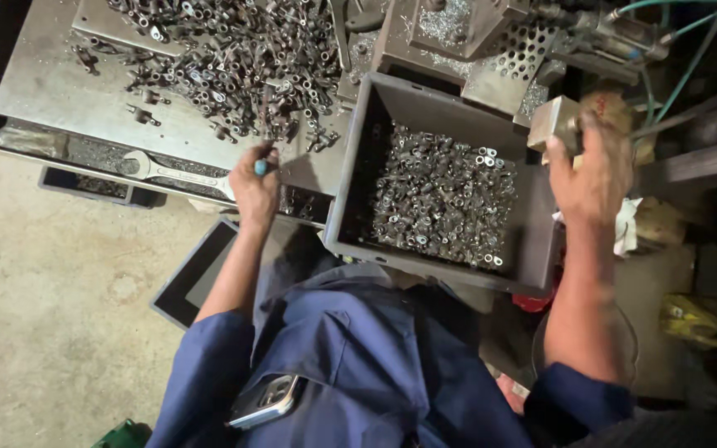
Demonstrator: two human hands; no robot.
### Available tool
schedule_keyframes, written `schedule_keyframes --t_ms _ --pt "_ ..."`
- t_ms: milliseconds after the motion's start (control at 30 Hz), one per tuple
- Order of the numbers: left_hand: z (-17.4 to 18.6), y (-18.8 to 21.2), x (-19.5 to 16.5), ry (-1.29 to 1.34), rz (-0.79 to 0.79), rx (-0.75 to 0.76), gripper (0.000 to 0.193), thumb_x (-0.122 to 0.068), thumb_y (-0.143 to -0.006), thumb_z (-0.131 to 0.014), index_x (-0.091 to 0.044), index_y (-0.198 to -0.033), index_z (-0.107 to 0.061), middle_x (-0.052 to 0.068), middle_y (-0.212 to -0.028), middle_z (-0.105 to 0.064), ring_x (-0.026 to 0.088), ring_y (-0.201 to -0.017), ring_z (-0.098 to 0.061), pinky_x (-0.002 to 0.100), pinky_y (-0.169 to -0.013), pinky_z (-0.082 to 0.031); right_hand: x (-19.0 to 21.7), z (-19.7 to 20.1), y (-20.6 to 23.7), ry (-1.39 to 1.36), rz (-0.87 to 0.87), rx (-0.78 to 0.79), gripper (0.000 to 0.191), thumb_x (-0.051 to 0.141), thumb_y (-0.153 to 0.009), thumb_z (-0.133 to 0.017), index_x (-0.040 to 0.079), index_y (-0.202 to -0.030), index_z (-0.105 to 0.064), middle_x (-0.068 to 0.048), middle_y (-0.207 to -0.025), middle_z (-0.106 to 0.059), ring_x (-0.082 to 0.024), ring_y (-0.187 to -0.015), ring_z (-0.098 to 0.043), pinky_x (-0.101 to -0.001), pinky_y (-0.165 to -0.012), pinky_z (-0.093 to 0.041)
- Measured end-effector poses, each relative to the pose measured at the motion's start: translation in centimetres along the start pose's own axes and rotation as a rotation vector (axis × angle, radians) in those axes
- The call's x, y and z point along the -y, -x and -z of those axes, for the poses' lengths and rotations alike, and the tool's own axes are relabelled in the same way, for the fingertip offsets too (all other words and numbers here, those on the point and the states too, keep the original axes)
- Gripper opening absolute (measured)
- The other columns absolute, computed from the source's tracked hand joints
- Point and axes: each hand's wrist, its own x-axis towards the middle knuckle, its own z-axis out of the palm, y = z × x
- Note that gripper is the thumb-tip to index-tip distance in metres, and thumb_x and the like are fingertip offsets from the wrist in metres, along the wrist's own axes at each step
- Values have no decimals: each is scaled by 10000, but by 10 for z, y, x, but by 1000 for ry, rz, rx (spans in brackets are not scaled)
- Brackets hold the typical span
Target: The person repeatedly picks small metal parts from a bin, places them into a machine, and then removes them to return to the bin. The cycle continues throughout the clip.
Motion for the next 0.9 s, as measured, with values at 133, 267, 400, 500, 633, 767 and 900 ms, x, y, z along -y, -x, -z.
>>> schedule_keyframes --t_ms 133,267,400,500,633,767,900 --pt "12 -25 12 -207 -218 81 273 -88 -891 -697 -47 -1157 -744 172 -1028 -736 361 -919 -710 433 -818 -549 31 -8 77 -278 -305 -115 613 264 -1043 -756 -1 -1542 -518 -237 -1408 -628 -389 -1280 -611 -474 -1082 -481" --pt "-16 -37 16 -427 -373 259 409 -100 -708 -740 -72 -1115 -729 168 -1019 -720 395 -927 -681 483 -868 -499 57 -34 157 -600 -565 -140 560 202 -982 -746 15 -1469 -541 -181 -1413 -609 -269 -1253 -624 -385 -1026 -531" --pt "-53 -34 19 -691 -375 376 194 -103 -918 -702 -140 -1107 -725 136 -1048 -714 341 -992 -693 474 -1046 -461 56 -40 183 -603 -542 -170 448 158 -1016 -730 20 -1417 -587 -141 -1383 -650 -228 -1260 -646 -362 -1024 -543" --pt "-58 -28 20 -558 -309 388 239 -249 -858 -761 -85 -1026 -713 175 -998 -701 371 -954 -678 484 -880 -462 57 -37 171 -363 -469 -121 379 134 -947 -767 23 -1296 -671 -129 -1210 -722 -226 -1024 -676 -366 -890 -559" --pt "-42 -23 19 -469 -312 365 251 -192 -806 -740 -131 -1049 -753 174 -964 -704 385 -902 -678 478 -872 -496 68 -29 159 -294 -286 -174 300 73 -934 -762 -3 -1218 -701 -136 -1122 -736 -252 -998 -707 -354 -829 -581" --pt "-17 -17 16 -401 -284 348 316 -136 -799 -710 -116 -1110 -762 182 -1025 -722 406 -910 -684 482 -825 -538 67 -22 169 -515 -339 -252 266 50 -997 -736 -2 -1252 -681 -107 -1134 -729 -179 -1011 -695 -310 -889 -570" --pt "43 2 17 -294 -185 333 345 -120 -818 -703 -62 -1156 -744 199 -1064 -722 405 -961 -698 454 -849 -554 45 11 200 -667 -497 -157 155 71 -1031 -740 3 -1168 -719 -17 -946 -651 -57 -798 -570 -227 -751 -468"
